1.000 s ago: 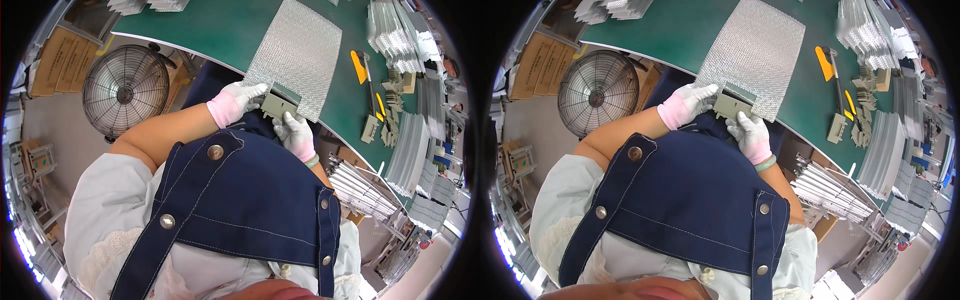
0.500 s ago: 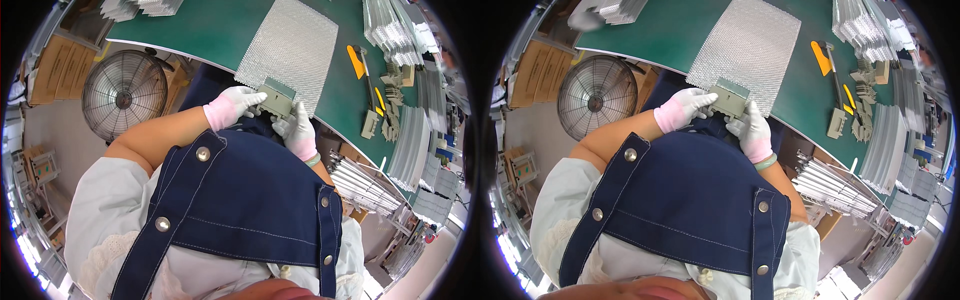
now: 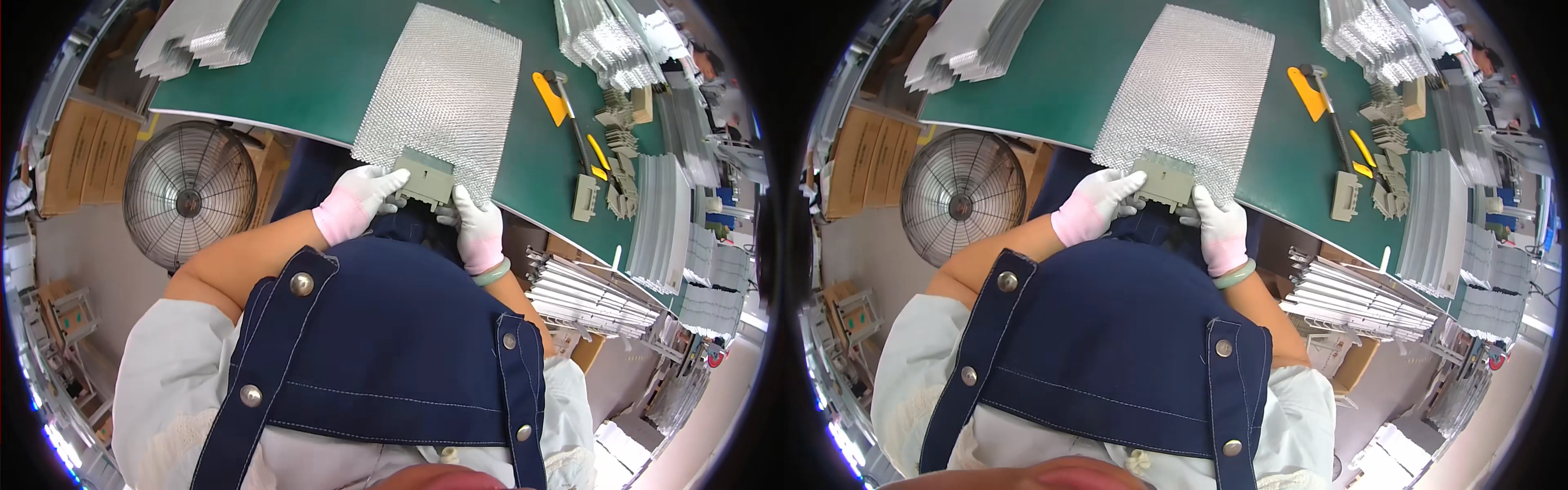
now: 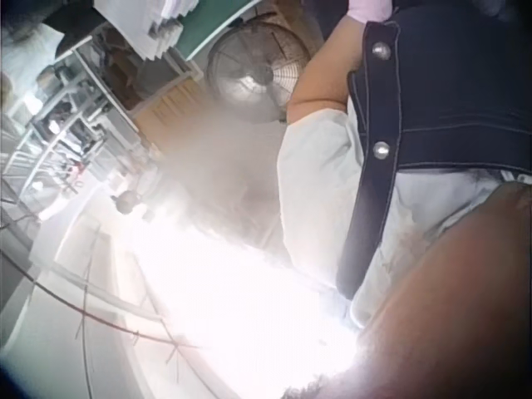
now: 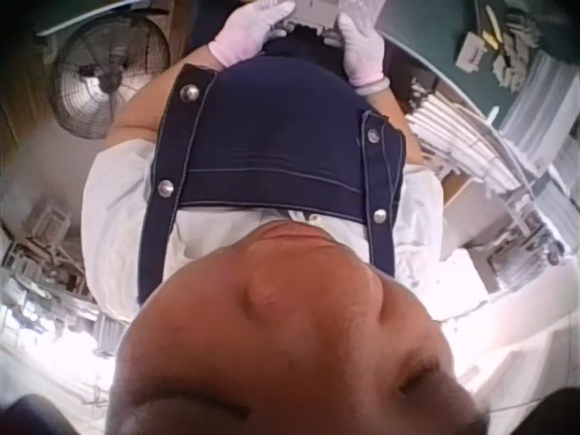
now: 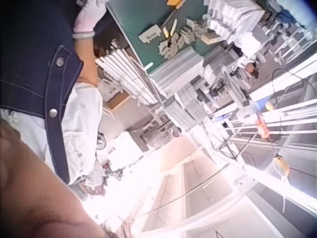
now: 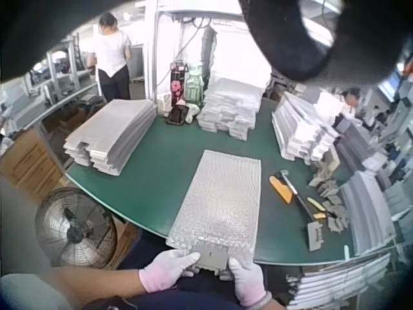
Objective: The person assembles metal mesh panels into rectangular frames. They place a mesh sheet on a table, position a plastic clip, and use a hammer to secure it. They then fit metal frame pieces around the mesh, tapping them into place with the hammer. The process is repeated for multiple units.
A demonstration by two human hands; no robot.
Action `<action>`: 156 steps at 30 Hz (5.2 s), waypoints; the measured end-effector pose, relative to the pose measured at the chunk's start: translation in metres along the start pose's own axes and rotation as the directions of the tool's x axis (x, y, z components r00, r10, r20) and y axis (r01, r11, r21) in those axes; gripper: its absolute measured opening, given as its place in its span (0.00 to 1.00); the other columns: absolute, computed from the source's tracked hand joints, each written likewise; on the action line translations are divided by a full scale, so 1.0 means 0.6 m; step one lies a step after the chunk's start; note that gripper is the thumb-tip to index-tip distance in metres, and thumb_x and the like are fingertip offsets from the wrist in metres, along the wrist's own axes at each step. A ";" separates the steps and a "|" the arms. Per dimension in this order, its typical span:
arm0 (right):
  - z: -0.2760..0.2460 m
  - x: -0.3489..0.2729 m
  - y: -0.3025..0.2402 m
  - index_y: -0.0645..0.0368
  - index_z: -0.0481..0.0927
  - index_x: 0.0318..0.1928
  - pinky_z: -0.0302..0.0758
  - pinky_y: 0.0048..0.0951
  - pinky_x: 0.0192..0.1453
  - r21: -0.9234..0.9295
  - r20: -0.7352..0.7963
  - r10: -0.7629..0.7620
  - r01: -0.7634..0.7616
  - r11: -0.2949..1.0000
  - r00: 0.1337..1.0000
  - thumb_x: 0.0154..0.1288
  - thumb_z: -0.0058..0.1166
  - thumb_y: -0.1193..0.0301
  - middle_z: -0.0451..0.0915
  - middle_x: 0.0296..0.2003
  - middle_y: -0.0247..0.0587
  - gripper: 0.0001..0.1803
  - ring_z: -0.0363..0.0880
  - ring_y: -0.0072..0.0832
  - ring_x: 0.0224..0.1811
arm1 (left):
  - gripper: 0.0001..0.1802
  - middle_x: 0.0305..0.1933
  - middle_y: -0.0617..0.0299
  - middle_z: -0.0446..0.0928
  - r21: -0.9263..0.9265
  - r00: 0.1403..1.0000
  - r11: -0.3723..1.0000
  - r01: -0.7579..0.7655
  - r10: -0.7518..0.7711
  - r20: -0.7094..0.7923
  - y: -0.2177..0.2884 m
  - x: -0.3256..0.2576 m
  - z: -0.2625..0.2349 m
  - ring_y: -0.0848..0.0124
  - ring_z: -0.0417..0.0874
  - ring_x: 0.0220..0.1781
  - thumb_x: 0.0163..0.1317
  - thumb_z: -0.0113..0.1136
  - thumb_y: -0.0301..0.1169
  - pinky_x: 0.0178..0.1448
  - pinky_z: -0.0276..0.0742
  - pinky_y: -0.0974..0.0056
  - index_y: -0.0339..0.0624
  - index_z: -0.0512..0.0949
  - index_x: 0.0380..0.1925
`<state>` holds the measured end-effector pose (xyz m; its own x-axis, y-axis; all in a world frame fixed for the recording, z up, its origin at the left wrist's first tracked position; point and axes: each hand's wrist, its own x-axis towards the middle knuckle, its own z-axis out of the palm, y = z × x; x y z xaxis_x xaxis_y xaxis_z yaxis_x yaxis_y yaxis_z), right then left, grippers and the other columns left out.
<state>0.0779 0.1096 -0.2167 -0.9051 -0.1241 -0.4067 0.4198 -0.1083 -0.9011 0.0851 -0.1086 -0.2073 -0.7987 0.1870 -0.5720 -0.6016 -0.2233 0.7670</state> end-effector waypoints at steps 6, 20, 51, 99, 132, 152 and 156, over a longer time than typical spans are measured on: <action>-0.083 -0.010 0.019 0.66 0.76 0.56 0.80 0.26 0.43 0.096 0.342 0.306 -0.357 0.929 0.888 0.69 0.58 0.50 0.82 0.41 0.44 0.31 0.83 0.27 0.39 | 0.22 0.39 0.57 0.83 0.787 0.961 0.611 -0.083 -0.161 0.227 0.166 -0.055 -0.025 0.70 0.84 0.40 0.69 0.57 0.45 0.44 0.79 0.66 0.34 0.81 0.46; 0.068 0.019 0.004 0.61 0.77 0.44 0.70 0.20 0.28 0.368 0.188 0.161 -0.221 0.903 0.969 0.74 0.52 0.51 0.77 0.30 0.36 0.23 0.73 0.20 0.25 | 0.37 0.74 0.50 0.62 0.618 0.498 -0.534 -0.577 0.370 0.785 0.152 0.176 0.002 0.45 0.57 0.77 0.60 0.59 0.56 0.79 0.48 0.43 0.60 0.69 0.68; 0.017 -0.018 0.059 0.62 0.76 0.47 0.77 0.22 0.37 0.296 0.226 0.130 -0.195 0.935 0.965 0.73 0.56 0.61 0.80 0.32 0.39 0.15 0.78 0.21 0.29 | 0.36 0.70 0.53 0.67 0.724 0.594 -0.432 -0.538 0.415 0.689 0.116 0.133 0.042 0.49 0.61 0.74 0.55 0.63 0.59 0.77 0.49 0.40 0.56 0.75 0.62; 0.046 -0.007 0.040 0.60 0.76 0.45 0.65 0.19 0.22 0.397 0.048 0.089 -0.101 0.912 0.995 0.75 0.52 0.59 0.76 0.26 0.37 0.15 0.69 0.17 0.19 | 0.29 0.75 0.55 0.63 0.629 0.544 -0.557 -0.543 0.338 0.768 0.121 0.153 0.010 0.51 0.59 0.77 0.66 0.55 0.52 0.79 0.48 0.43 0.66 0.70 0.67; -0.164 0.369 -0.267 0.68 0.75 0.58 0.75 0.34 0.59 -0.958 0.128 -0.208 0.175 0.226 0.970 0.54 0.71 0.67 0.82 0.50 0.51 0.33 0.81 0.38 0.53 | 0.45 0.65 0.49 0.68 0.821 0.614 -0.334 -0.463 0.548 0.569 0.124 0.051 -0.040 0.48 0.67 0.68 0.40 0.78 0.41 0.71 0.63 0.47 0.43 0.69 0.61; 0.087 0.236 -0.176 0.65 0.70 0.65 0.81 0.21 0.39 -0.252 0.342 -0.196 0.290 0.923 0.919 0.69 0.54 0.76 0.81 0.37 0.39 0.25 0.80 0.18 0.30 | 0.56 0.58 0.47 0.71 0.941 0.601 -0.119 -0.315 0.743 0.295 0.115 0.061 -0.071 0.45 0.69 0.64 0.30 0.74 0.65 0.69 0.61 0.45 0.34 0.71 0.55; 0.080 0.251 -0.190 0.61 0.74 0.61 0.79 0.20 0.38 -0.391 0.472 -0.118 0.327 0.860 0.874 0.68 0.53 0.77 0.81 0.38 0.36 0.21 0.78 0.16 0.31 | 0.56 0.58 0.47 0.71 0.943 0.552 -0.055 -0.329 0.798 0.240 0.099 0.064 -0.079 0.46 0.69 0.64 0.30 0.75 0.65 0.69 0.62 0.45 0.36 0.71 0.55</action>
<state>-0.1031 0.0559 -0.1678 -0.8083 -0.5610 -0.1786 0.0384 0.2524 -0.9669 0.0179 -0.1599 -0.1977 -0.9177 0.1542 0.3661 0.3109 0.8525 0.4202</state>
